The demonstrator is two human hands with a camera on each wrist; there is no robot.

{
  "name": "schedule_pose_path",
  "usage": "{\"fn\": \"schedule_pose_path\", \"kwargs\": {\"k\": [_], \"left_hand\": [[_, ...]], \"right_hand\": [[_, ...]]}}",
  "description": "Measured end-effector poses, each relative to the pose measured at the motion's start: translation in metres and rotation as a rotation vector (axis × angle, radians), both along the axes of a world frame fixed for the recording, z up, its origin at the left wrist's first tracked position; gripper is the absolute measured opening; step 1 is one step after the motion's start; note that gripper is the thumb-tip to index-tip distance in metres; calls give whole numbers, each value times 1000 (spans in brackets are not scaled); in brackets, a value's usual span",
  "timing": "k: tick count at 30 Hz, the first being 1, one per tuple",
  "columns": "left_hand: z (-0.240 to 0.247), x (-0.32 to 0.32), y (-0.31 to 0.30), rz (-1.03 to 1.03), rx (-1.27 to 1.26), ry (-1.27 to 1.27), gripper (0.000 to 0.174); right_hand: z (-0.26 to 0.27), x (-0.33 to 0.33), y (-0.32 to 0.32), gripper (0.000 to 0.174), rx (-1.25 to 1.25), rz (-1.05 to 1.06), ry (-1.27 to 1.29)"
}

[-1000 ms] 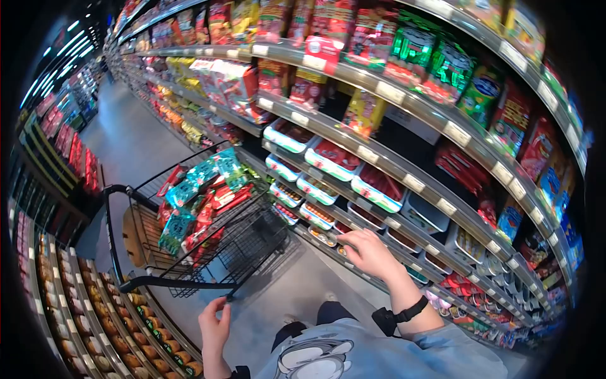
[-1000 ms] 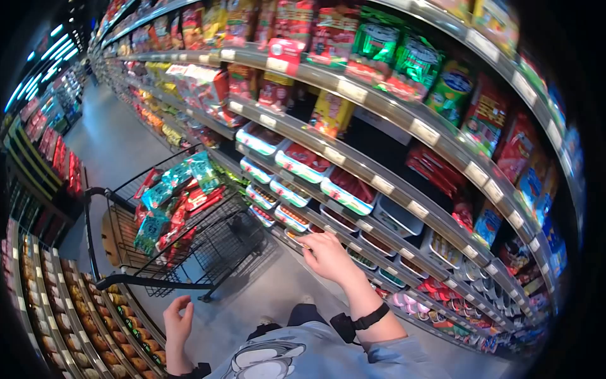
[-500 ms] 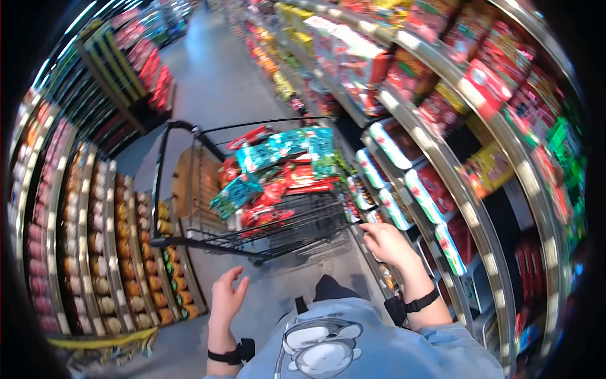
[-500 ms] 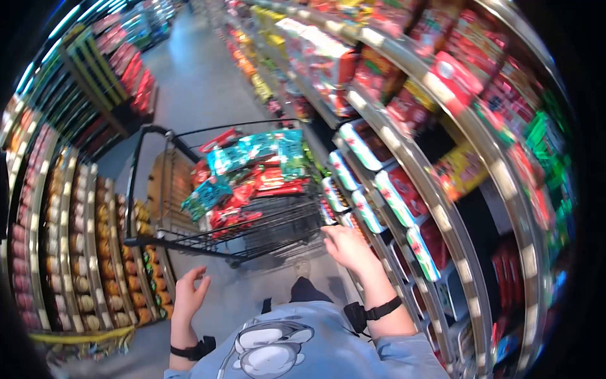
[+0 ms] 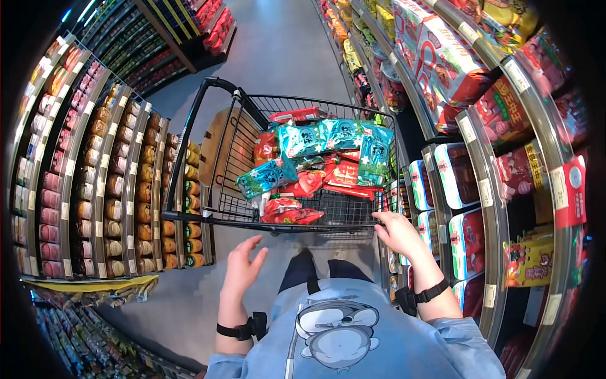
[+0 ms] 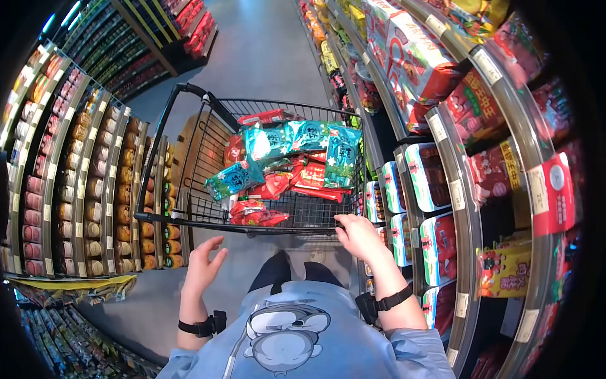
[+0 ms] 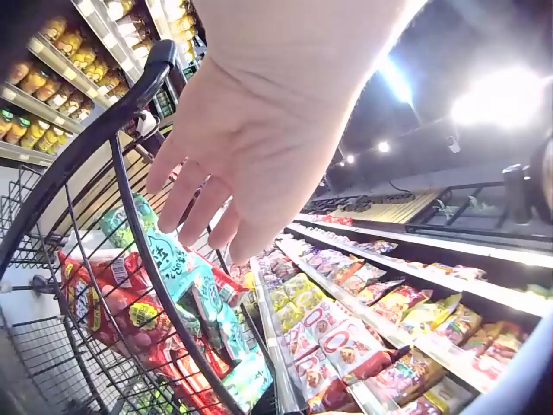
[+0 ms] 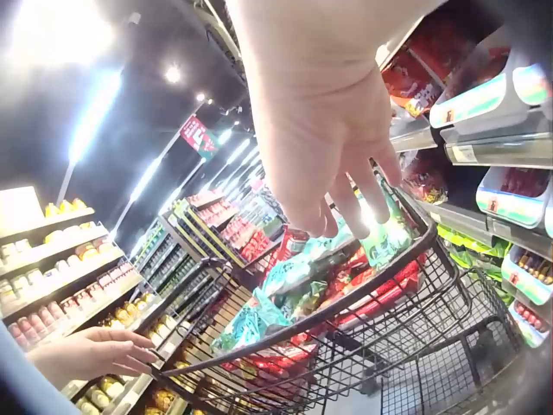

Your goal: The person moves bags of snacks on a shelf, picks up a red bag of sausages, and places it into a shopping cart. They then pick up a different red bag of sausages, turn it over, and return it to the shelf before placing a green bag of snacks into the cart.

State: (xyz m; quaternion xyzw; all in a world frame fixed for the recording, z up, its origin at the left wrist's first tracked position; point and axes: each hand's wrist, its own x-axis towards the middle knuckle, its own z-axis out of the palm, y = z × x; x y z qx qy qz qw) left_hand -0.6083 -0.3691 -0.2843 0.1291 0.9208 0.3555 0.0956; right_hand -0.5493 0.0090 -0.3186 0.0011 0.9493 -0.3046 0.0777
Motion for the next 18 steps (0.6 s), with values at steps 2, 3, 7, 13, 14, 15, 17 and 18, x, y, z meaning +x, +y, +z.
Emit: {"fn": "schedule_pose_path", "kwargs": {"k": [2, 3, 7, 13, 14, 15, 17, 18], "left_hand": [[-7, -10, 1, 34, 14, 11, 32], [-10, -16, 2, 28, 10, -2, 32], [-24, -45, 11, -29, 14, 2, 31], [-51, -84, 19, -162, -27, 83, 40], [-61, -87, 19, -175, -45, 123, 46], [-70, -91, 19, -188, -63, 161, 52], [-82, -96, 17, -198, -102, 157, 61], [-85, -99, 18, -151, -126, 16, 61]], "right_hand": [[-9, -7, 1, 33, 3, -6, -13], [-12, -9, 2, 33, -1, -11, -26], [-23, -19, 1, 35, 7, -65, -95], [-46, -50, -14, 36, 22, -44, -202], [-48, -58, -22, 36, 12, -11, -212], [-51, -67, -31, 36, 1, 21, -223], [-59, -83, -51, 42, -11, 69, -318], [-63, -90, -63, 46, 1, 100, -329]]}}
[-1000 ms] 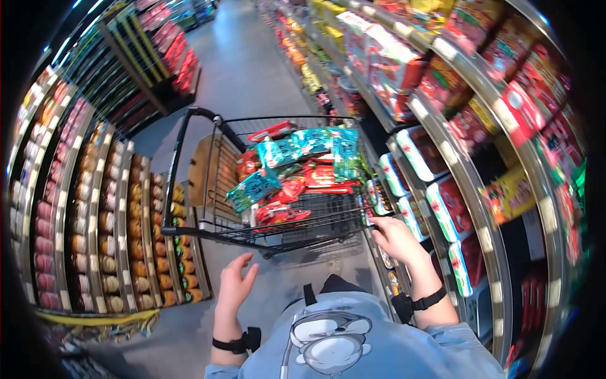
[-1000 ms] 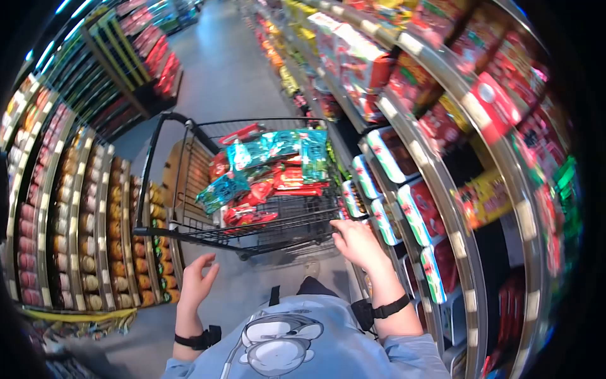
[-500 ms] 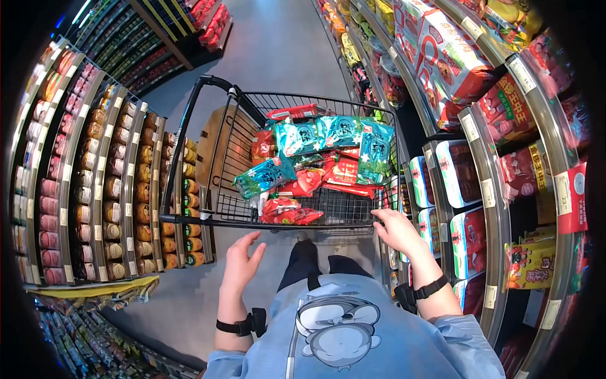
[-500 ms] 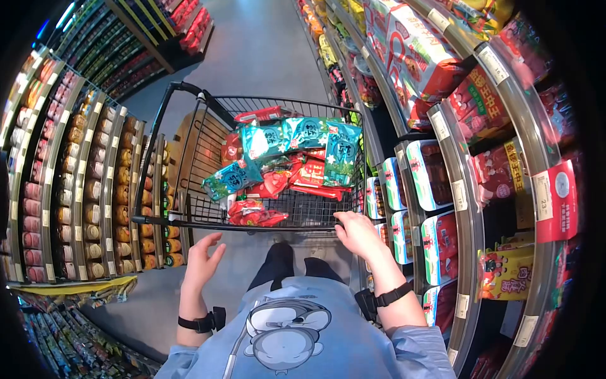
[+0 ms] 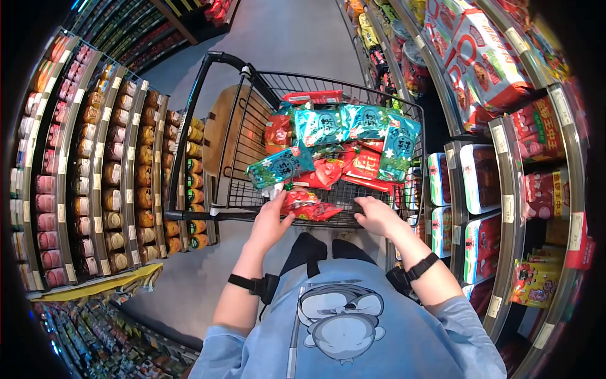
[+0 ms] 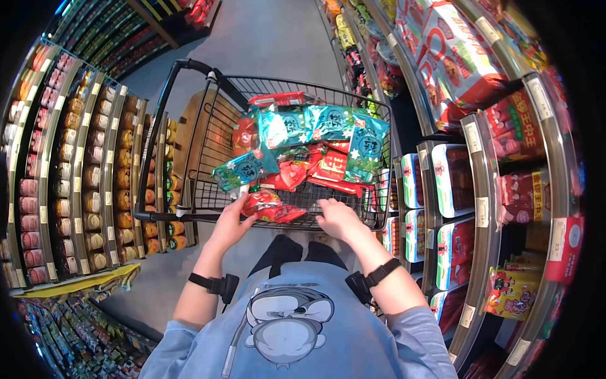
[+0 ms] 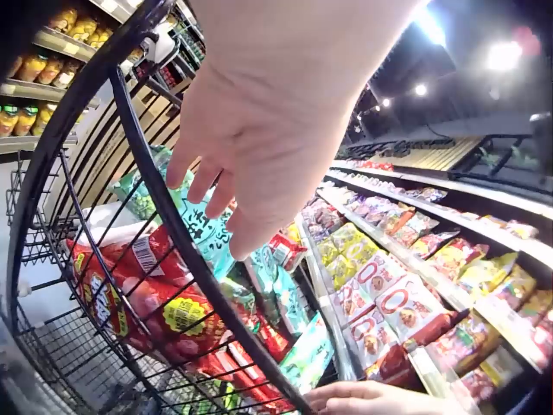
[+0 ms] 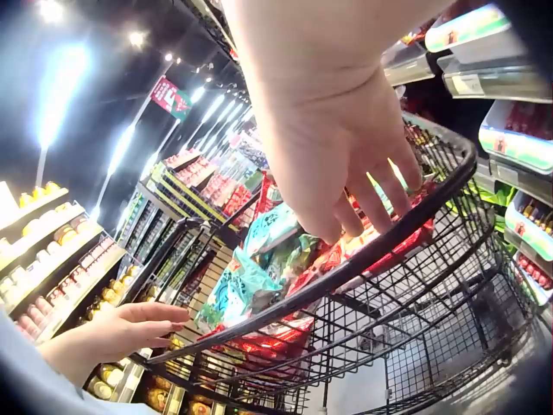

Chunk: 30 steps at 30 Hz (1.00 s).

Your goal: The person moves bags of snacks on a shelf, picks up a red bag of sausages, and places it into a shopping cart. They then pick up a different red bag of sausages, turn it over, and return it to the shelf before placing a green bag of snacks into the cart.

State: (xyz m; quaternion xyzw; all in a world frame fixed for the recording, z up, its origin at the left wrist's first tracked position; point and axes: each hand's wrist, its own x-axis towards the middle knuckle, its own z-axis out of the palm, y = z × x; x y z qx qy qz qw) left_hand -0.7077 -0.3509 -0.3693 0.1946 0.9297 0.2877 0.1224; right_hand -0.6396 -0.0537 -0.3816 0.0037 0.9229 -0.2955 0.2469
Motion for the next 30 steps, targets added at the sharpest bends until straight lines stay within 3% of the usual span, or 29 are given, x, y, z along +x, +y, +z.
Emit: {"fn": "schedule_pose_path", "kwargs": {"k": [1, 3, 5, 6, 11, 13, 15, 17, 18, 21, 25, 27, 29, 30], "left_hand": [[-3, -3, 1, 56, -31, -131, 61], [-6, -3, 4, 116, -52, -81, 55], [2, -10, 6, 154, -203, -256, 46], [-5, -10, 2, 162, -173, -184, 34], [-18, -25, -11, 145, -43, -373, 29], [-26, -26, -13, 149, 42, -443, 27], [-38, -23, -14, 262, 375, -488, 23], [-39, -24, -19, 272, 412, -511, 21], [-32, -21, -17, 300, 477, -479, 20], [-20, -21, -22, 325, 549, -454, 20], [-14, -19, -41, 312, 769, -548, 23], [-2, -18, -50, 367, 749, -643, 23], [11, -20, -52, 310, 731, -646, 27], [34, -21, -45, 311, 727, -848, 32]], "right_hand": [[-1, -10, -12, 51, 10, 32, -5], [1, -26, -37, 59, -96, 49, 7], [-17, -40, -59, 61, -210, 45, 80], [-20, -49, -71, 65, -226, 38, 89], [-28, -82, -118, 74, -228, 101, 48], [-20, -86, -136, 78, -94, 213, -35], [-29, -92, -146, 75, -6, 239, -39], [-33, -98, -144, 71, -63, 242, -119], [-39, -97, -138, 59, -86, 253, -57], [-54, -93, -105, 50, -225, 229, -13], [24, -76, -60, 44, -298, 231, 40], [74, -67, -38, 38, -366, -2, -72], [93, -55, -11, 38, -413, -169, 121], [118, -49, -11, 38, -437, -241, 149]]}}
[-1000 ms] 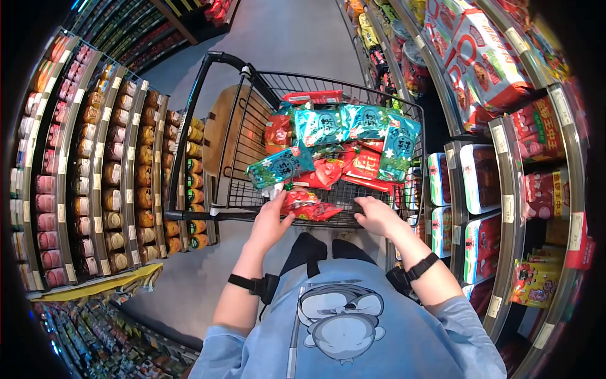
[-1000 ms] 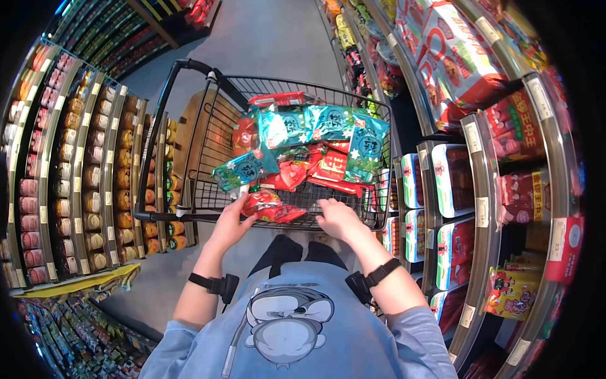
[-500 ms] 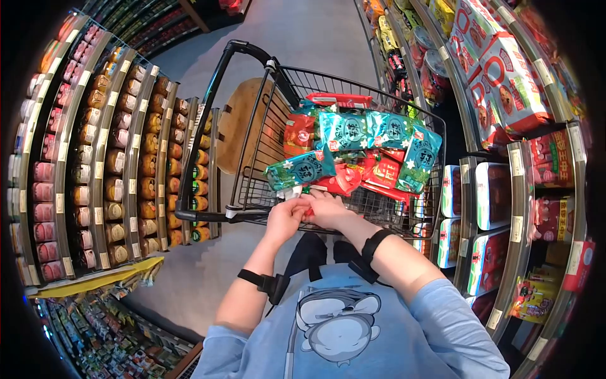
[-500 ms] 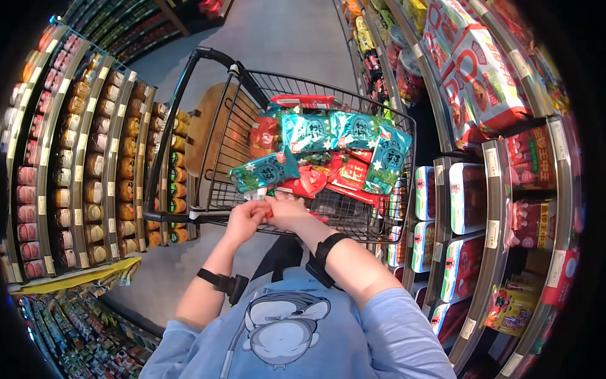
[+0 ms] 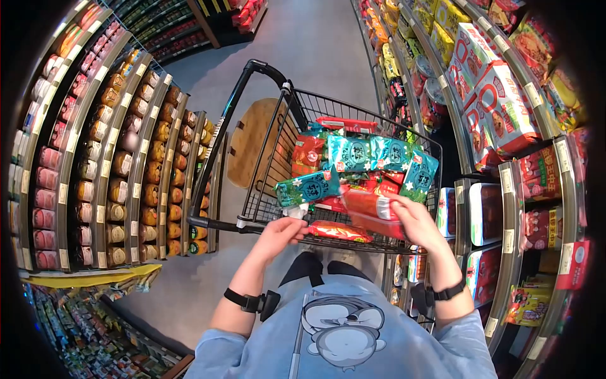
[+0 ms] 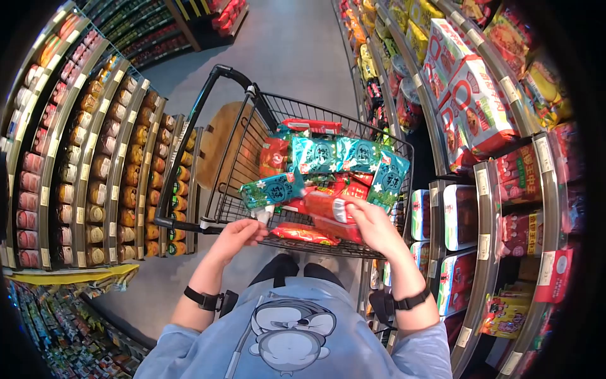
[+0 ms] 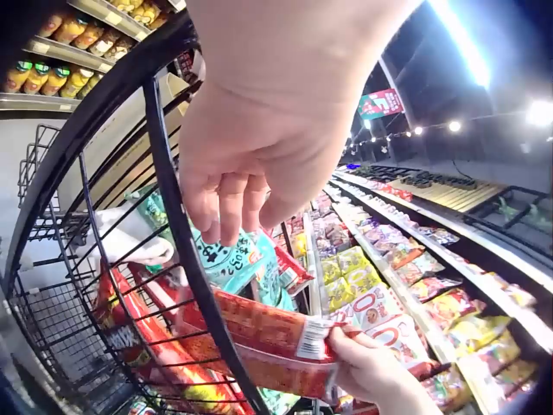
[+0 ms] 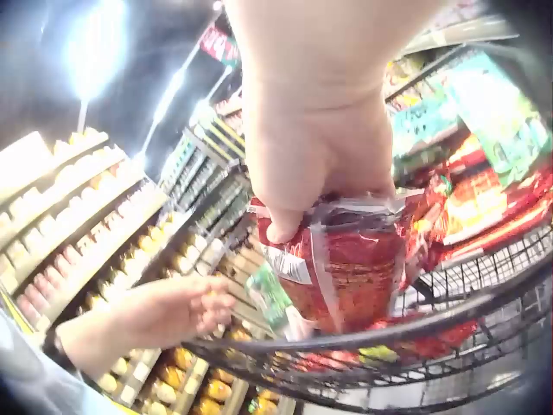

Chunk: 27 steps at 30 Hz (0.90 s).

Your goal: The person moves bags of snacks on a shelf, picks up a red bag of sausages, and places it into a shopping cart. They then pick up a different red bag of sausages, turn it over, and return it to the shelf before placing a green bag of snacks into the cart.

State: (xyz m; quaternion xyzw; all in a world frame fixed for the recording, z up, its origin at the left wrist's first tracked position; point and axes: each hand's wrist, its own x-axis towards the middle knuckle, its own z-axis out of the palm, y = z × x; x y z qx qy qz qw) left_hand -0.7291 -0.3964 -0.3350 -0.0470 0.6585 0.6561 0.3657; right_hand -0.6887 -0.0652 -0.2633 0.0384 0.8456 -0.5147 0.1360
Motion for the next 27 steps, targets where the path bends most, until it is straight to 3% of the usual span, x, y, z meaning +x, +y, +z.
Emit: {"fn": "schedule_pose_path", "kwargs": {"k": [1, 3, 5, 7, 9, 11, 13, 15, 17, 19, 21, 25, 26, 27], "left_hand": [[21, -1, 8, -61, 42, -182, 37], [45, -3, 33, -218, 169, -270, 58], [60, 1, 60, -199, 394, -366, 66], [70, 0, 85, -190, 901, -359, 64], [87, 3, 95, 69, 854, -396, 49], [87, 5, 96, 56, 733, -205, 49], [94, 0, 88, 6, 733, -183, 51], [100, 0, 79, -37, 729, -179, 54], [109, -4, 73, -126, 777, -169, 58], [112, -4, 69, -143, 794, -204, 62], [113, -4, 68, -174, 823, -186, 66], [113, -1, 66, -275, 747, -48, 69], [110, 0, 65, -306, 689, -4, 71], [118, -2, 61, -430, 578, -18, 73]], "right_hand": [[28, 8, -2, 38, -27, -74, 16], [49, 23, -16, 38, 58, -81, 176], [58, 34, -39, 47, 308, 28, 465], [50, 39, -58, 59, 396, 178, 745], [64, 47, -75, 72, 531, 304, 706], [61, 52, -74, 76, 441, 289, 760], [80, 56, -71, 74, 261, 321, 551], [79, 58, -61, 65, 185, 301, 569], [69, 61, -53, 55, 159, 104, 771], [70, 61, -51, 44, 138, -141, 716], [63, 58, -53, 41, -107, -324, 576], [55, 46, -49, 62, -551, -225, 399], [58, 44, -48, 74, -625, -184, 354], [62, 41, -47, 74, -620, -201, 365]]}}
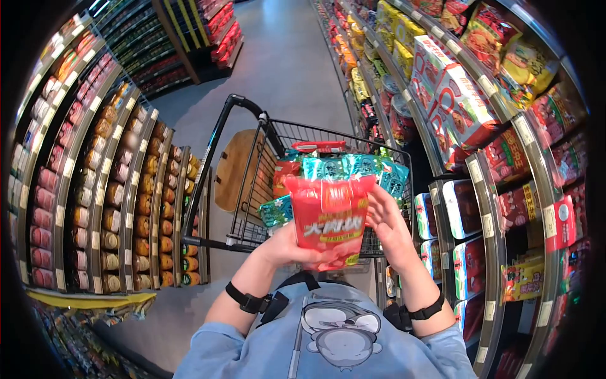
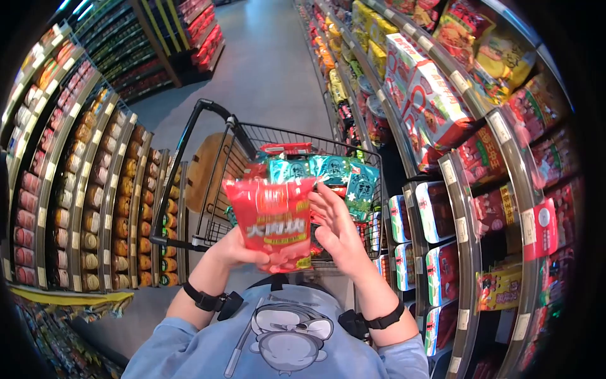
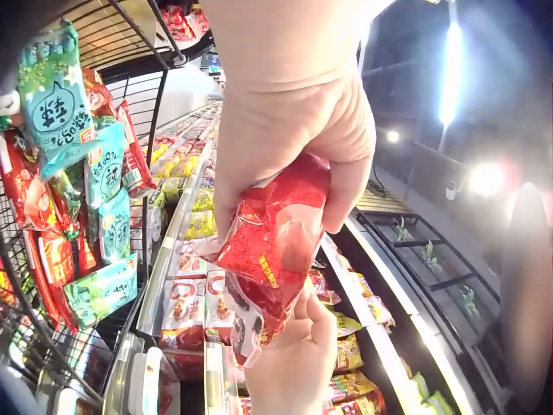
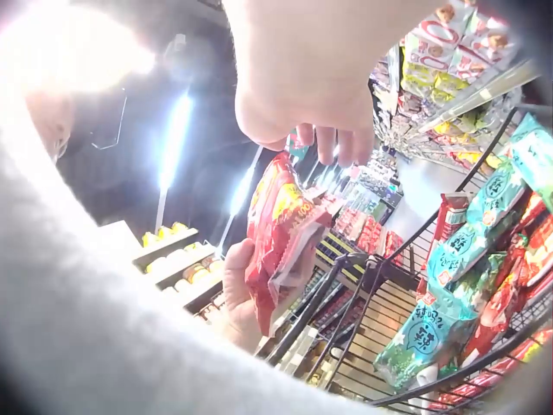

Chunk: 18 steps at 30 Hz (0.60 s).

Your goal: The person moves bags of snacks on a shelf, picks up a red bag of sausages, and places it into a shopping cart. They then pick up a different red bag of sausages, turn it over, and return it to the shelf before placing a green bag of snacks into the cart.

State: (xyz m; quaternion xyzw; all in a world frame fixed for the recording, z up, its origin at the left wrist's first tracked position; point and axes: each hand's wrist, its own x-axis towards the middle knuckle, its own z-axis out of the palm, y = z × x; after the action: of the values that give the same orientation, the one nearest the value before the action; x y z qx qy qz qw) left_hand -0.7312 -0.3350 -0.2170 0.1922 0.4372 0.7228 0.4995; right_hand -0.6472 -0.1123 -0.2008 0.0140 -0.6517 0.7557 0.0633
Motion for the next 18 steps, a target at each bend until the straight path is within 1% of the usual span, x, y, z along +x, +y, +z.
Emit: {"fn": "schedule_pose_path", "kwargs": {"k": [2, 3, 4, 6, 7, 8, 10, 11, 12, 13, 14, 15, 16, 17, 18], "left_hand": [[2, -1, 1, -127, 50, 131, 74], [-3, 0, 4, -133, 87, 234, 74], [-5, 0, 6, -160, 95, 239, 74], [-7, 0, 7, -144, -9, 241, 76], [-11, 1, 8, -115, -23, 287, 79], [-15, 0, 10, -94, -29, 336, 83], [2, 1, 18, 1, 112, 434, 90], [-7, -2, 18, 18, 174, 382, 95], [-1, 1, 20, 50, 214, 257, 91], [-2, -1, 23, 81, 174, 361, 79], [-8, -2, 26, 145, 225, 405, 71], [-10, -3, 28, 145, 149, 447, 75], [-8, 1, 41, 160, 278, 465, 70], [-7, 5, 49, 137, 331, 426, 65], [-21, 5, 53, 117, 386, 417, 58]], "right_hand": [[13, -4, -3, 77, -126, 133, 73], [21, -3, -7, 70, -169, 143, 62], [23, 0, -6, 53, -157, 159, 59], [36, 6, -13, 38, -112, 55, 42], [36, 11, -17, 32, -44, -33, 70], [35, 16, -17, 30, -8, -60, 105], [36, 28, -20, 27, 98, -105, 141], [36, 32, -24, 25, 170, -143, 192], [36, 36, -29, 23, 247, -195, 232], [33, 40, -32, 22, 283, -245, 261], [31, 45, -34, 22, 322, -297, 288], [30, 52, -35, 23, 317, -320, 270], [28, 58, -37, 24, 307, -338, 253], [23, 66, -39, 25, 301, -372, 247], [18, 74, -42, 26, 291, -400, 240]]}}
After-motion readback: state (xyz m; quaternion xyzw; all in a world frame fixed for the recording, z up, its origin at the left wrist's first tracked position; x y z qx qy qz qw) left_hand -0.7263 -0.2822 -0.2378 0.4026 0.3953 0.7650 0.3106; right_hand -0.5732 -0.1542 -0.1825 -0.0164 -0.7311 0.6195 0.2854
